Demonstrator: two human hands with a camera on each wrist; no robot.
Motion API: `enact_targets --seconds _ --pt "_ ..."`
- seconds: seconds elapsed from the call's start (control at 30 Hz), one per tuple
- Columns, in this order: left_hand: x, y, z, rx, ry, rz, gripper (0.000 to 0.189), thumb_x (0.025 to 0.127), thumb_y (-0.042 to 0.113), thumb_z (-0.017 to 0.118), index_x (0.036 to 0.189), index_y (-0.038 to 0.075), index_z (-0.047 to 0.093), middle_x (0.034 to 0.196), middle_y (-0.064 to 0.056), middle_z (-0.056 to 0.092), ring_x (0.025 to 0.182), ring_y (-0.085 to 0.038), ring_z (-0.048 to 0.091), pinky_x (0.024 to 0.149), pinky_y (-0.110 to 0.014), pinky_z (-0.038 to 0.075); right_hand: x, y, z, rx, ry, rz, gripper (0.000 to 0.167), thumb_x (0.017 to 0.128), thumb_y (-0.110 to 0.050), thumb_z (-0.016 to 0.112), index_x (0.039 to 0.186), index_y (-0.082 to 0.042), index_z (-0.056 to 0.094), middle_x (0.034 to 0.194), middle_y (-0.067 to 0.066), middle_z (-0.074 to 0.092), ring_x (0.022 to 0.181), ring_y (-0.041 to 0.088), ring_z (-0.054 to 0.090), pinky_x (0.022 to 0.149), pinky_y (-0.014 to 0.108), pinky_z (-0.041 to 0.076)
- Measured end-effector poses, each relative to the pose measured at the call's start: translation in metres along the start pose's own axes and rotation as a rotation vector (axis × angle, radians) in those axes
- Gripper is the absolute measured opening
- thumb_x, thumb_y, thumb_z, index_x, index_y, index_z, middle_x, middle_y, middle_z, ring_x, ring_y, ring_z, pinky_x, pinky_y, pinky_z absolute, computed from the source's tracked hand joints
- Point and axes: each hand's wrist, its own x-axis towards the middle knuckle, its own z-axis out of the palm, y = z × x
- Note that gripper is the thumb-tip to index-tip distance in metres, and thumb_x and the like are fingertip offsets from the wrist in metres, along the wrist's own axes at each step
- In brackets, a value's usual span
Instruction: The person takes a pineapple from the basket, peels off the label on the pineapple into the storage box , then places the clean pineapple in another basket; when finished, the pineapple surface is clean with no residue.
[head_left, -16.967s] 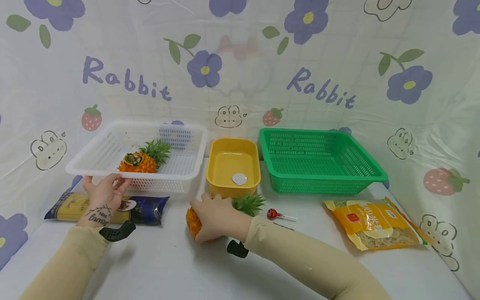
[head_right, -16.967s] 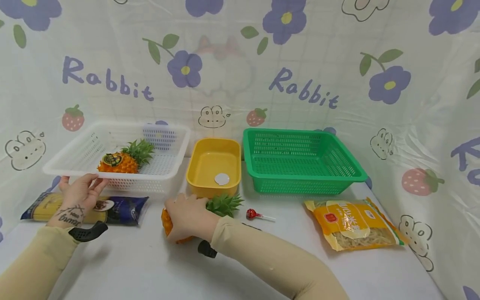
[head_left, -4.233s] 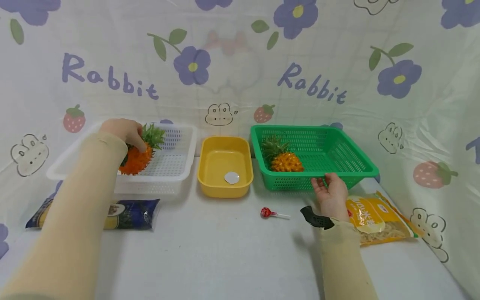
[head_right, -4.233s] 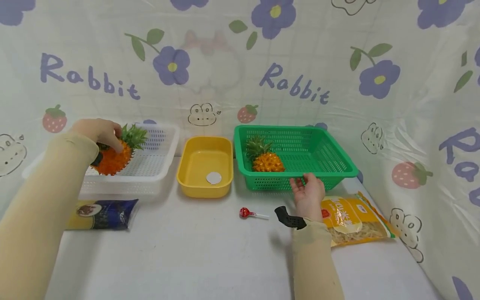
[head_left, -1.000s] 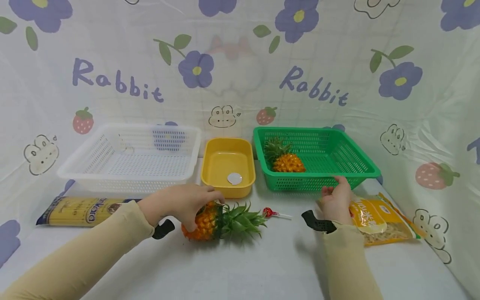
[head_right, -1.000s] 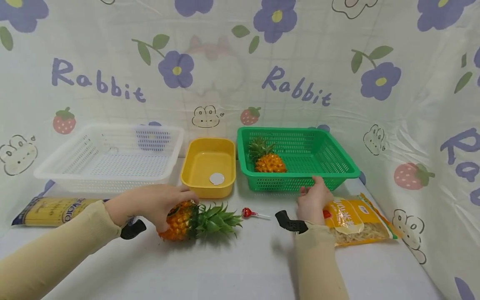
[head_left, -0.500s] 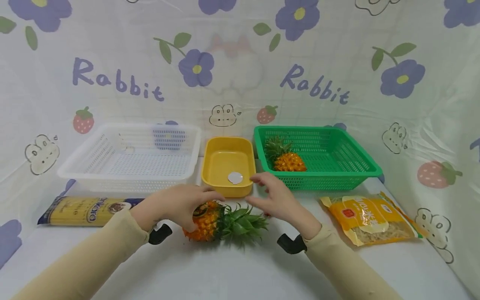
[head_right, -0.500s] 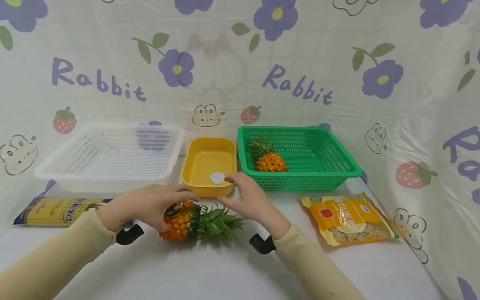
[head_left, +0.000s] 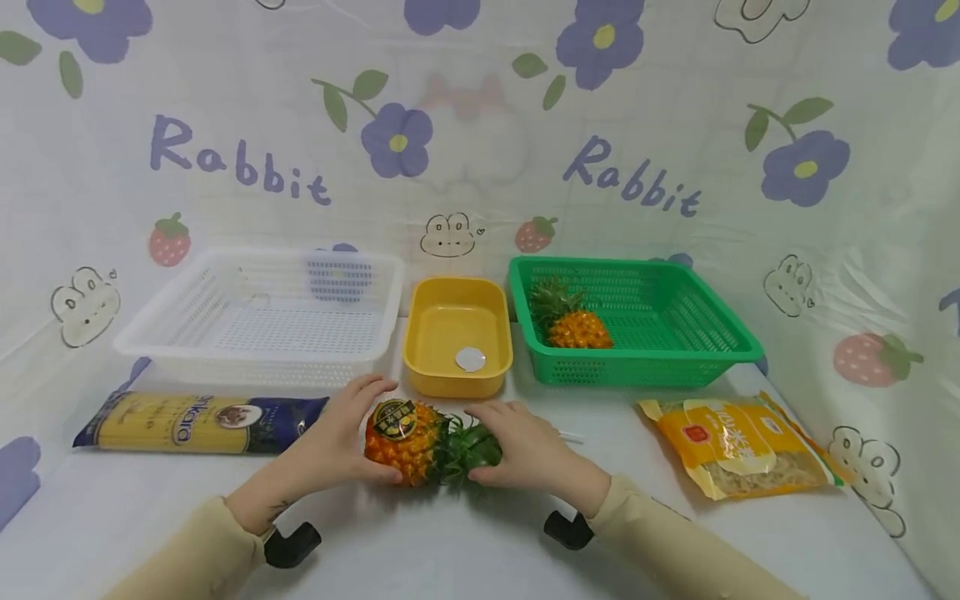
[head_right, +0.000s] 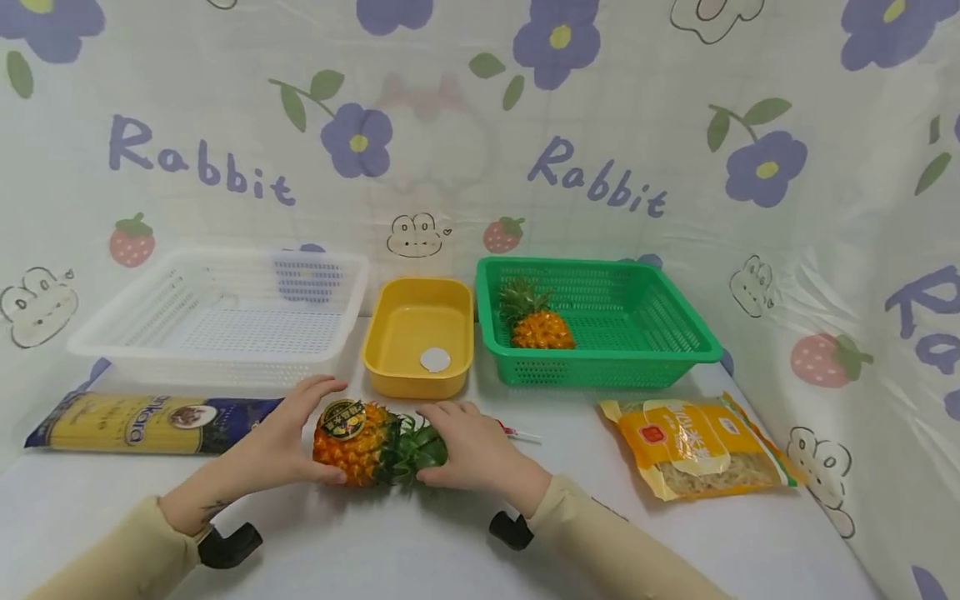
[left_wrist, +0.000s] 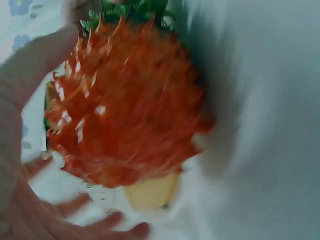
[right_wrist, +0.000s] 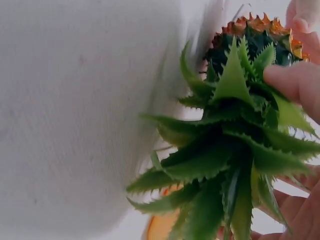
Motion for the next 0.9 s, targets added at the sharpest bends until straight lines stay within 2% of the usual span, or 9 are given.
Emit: enact_targets --seconds 0.07,0.13,0.27,0.4,0.57,0.9 --pt "-0.005 -0.004 0.006 -0.089 0.003 -0.103 0.106 0.056 0.038 0.088 0.141 0.012 0.031 0.142 -0.017 0.033 0.124 -0.037 0.040 0.097 -0.056 0.039 0.000 -0.002 0.002 0.012 0.007 0.003 0.076 0.073 -0.041 0.074 0.137 -0.015 0.042 0.136 0.004 0.048 0.120 0.029 0.046 0.088 0.048 0.046" --pt "-0.007 -0.007 0.010 -0.169 -0.002 -0.167 0.105 0.057 0.034 0.088 0.141 0.011 0.030 0.138 -0.018 0.037 0.117 -0.037 0.046 0.093 -0.052 0.043 0.001 -0.003 0.003 0.033 0.017 0.010 0.075 0.074 -0.038 0.074 0.137 -0.015 0.042 0.135 0.004 0.050 0.119 0.029 0.046 0.088 0.048 0.046" --pt "-0.008 -0.013 0.012 -0.280 -0.012 -0.230 0.095 0.061 0.025 0.087 0.139 0.011 0.033 0.132 -0.018 0.042 0.108 -0.036 0.053 0.083 -0.043 0.051 0.007 -0.003 0.004 0.060 0.034 0.025 0.071 0.074 -0.034 0.074 0.136 -0.016 0.043 0.131 0.003 0.053 0.118 0.027 0.047 0.088 0.046 0.046" --pt "-0.006 -0.017 0.010 -0.309 -0.006 -0.279 0.093 0.062 0.028 0.086 0.137 0.010 0.036 0.129 -0.016 0.046 0.107 -0.033 0.055 0.078 -0.037 0.053 0.014 -0.001 0.006 0.072 0.057 0.015 0.067 0.074 -0.030 0.075 0.132 -0.014 0.047 0.125 0.002 0.056 0.115 0.025 0.049 0.087 0.043 0.047" --pt "-0.002 -0.024 0.009 -0.292 0.001 -0.302 0.094 0.061 0.032 0.086 0.138 0.011 0.036 0.134 -0.015 0.043 0.109 -0.034 0.054 0.081 -0.041 0.052 0.021 0.000 0.007 0.080 0.091 0.000 0.061 0.072 -0.027 0.075 0.127 -0.014 0.052 0.120 0.003 0.058 0.112 0.025 0.051 0.084 0.042 0.048" --pt "0.007 -0.033 0.008 -0.279 0.040 -0.267 0.090 0.063 0.026 0.085 0.137 0.011 0.036 0.137 -0.016 0.042 0.110 -0.037 0.054 0.085 -0.048 0.050 0.032 -0.001 0.003 0.062 0.096 0.041 0.062 0.073 -0.025 0.076 0.128 -0.014 0.050 0.124 0.006 0.056 0.115 0.025 0.050 0.081 0.045 0.048"
